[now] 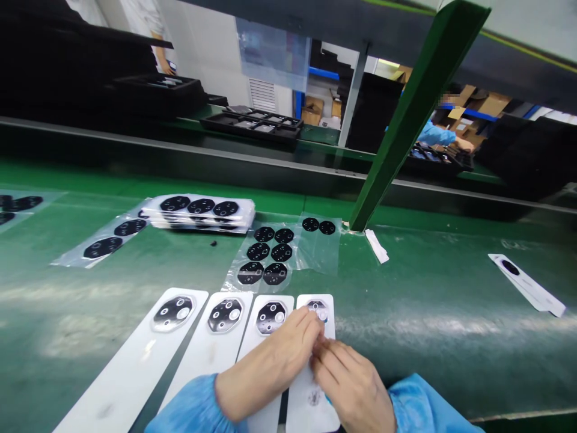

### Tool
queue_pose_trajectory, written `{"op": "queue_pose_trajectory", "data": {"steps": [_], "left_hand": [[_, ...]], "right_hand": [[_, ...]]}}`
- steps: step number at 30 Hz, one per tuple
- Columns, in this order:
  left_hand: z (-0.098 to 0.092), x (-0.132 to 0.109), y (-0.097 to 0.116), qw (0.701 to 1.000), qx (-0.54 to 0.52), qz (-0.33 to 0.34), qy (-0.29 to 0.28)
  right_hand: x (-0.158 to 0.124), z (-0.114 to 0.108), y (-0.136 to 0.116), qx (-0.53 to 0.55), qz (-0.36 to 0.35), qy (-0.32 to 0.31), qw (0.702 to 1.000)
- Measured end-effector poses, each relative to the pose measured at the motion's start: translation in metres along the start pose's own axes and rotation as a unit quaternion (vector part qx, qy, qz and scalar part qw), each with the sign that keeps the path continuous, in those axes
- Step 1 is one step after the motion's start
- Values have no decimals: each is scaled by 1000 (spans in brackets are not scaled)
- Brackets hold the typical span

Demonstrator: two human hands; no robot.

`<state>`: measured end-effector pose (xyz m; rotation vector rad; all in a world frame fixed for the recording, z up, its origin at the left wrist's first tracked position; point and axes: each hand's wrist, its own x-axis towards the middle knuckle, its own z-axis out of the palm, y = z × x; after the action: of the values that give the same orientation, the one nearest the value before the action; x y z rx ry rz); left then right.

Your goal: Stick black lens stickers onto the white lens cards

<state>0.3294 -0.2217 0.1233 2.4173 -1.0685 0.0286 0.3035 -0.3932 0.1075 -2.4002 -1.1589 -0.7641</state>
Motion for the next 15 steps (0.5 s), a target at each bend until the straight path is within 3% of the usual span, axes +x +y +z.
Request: {"op": "queue_pose_trajectory", "data": {"steps": [6,10,13,15], "left_hand": [[-2,-15,11,992,-121,-12,9],[-18,-27,19,980,-196,-41,16],[-39,-38,29,965,-250,-75,-27],[-49,-43,38,958,-270,-75,-50]], "right_hand": [[-3,-3,1,21,2,-43,999],[-11,-13,6,98,5,-67,993],[-19,-24,-1,244,150,-25,958],[-21,-29,-13,382,311,11,870]]}}
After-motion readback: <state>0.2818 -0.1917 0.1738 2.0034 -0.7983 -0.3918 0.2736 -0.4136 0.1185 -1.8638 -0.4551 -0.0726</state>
